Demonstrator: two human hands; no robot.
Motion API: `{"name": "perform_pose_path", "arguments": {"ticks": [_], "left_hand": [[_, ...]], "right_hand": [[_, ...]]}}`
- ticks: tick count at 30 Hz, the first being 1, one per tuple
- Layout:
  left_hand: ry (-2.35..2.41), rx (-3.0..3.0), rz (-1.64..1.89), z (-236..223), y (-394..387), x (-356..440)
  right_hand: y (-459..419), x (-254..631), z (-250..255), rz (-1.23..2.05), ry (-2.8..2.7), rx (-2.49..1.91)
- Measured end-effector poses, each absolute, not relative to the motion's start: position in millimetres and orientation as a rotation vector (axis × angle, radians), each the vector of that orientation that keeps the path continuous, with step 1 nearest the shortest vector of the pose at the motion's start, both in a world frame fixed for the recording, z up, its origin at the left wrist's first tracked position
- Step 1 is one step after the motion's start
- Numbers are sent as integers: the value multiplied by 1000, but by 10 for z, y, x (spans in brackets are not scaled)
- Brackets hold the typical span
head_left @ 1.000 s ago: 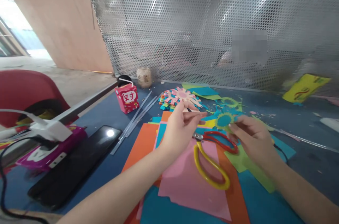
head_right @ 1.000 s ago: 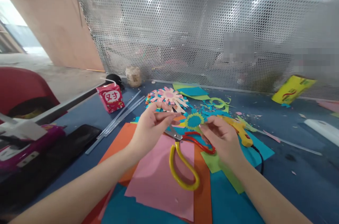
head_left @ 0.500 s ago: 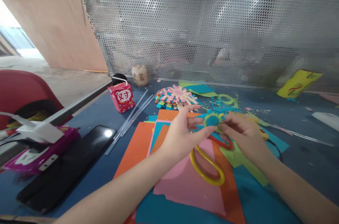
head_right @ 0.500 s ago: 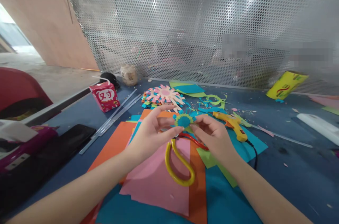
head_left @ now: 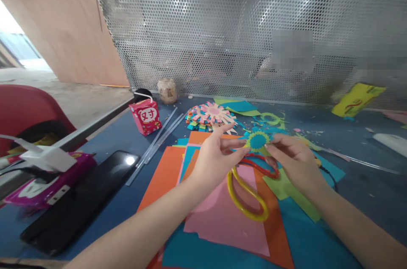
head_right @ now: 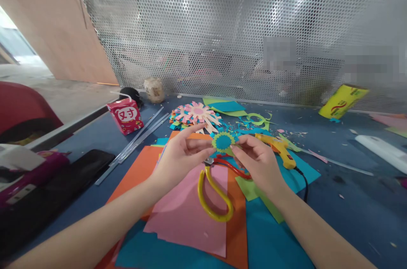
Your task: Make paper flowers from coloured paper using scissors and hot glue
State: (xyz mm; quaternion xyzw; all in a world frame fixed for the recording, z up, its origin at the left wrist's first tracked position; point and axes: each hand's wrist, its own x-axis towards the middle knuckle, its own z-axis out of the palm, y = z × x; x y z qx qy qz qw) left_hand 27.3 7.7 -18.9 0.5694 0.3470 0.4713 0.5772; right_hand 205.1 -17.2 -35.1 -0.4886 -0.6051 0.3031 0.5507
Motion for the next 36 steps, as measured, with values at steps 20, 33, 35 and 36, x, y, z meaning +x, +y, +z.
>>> {"name": "perform_pose_path", "arguments": {"ticks": [20,33,35,36], "left_hand": [[868,1356,1128,-150,96,253],[434,1257,1462,-20,204,175],[423,1252,1426,-24,206,173],[418,1251,1409,-28,204,171]], "right_hand": [[-147,2053,-349,624,-1380,-1278],[-101,2047,-325,616,-1367,-1409],[-96,2055,-333,605,-1363,-1414],[-94,2061,-337,603,-1363,-1416]]}}
